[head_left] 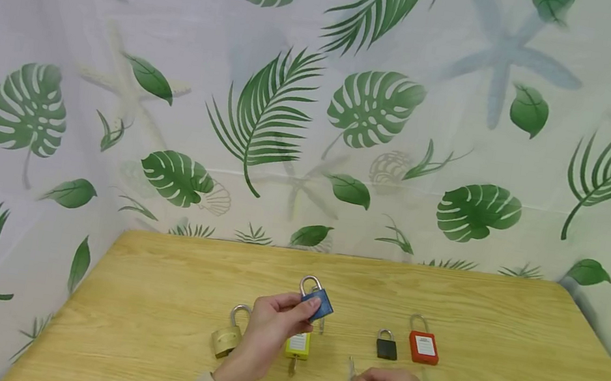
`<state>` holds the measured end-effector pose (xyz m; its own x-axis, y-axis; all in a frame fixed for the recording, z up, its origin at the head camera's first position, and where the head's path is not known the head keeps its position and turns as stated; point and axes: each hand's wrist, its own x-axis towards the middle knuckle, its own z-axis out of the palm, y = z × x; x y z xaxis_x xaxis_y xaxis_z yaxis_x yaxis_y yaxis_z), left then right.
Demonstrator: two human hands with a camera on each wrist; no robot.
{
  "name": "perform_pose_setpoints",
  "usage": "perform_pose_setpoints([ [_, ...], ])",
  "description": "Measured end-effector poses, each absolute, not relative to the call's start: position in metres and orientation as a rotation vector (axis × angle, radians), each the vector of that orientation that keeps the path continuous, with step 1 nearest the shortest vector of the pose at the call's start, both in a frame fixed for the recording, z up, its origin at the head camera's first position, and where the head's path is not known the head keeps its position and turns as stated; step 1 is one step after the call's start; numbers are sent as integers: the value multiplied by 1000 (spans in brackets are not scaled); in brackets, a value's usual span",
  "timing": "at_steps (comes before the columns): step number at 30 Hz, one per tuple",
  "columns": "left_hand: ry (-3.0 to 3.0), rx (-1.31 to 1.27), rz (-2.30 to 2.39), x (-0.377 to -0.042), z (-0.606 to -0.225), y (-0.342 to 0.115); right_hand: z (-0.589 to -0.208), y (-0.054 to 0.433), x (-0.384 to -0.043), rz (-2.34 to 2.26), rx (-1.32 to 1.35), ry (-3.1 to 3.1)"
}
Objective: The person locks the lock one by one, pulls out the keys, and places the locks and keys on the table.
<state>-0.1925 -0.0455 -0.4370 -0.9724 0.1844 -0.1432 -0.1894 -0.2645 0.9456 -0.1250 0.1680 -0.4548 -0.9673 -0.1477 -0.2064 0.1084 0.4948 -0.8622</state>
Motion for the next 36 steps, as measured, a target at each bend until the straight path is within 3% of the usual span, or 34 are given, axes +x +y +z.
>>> perform_pose_setpoints([
  [5,1802,-8,2262,-190,-442,-49,-467,172,-130,-1125,-105,2610],
  [11,1847,-18,2186,-188,-449,-50,-477,169,-134,-1031,-241,2670],
  [36,2051,-1,2017,-186,-459,-43,-481,159,-141,-872,-97,2724],
])
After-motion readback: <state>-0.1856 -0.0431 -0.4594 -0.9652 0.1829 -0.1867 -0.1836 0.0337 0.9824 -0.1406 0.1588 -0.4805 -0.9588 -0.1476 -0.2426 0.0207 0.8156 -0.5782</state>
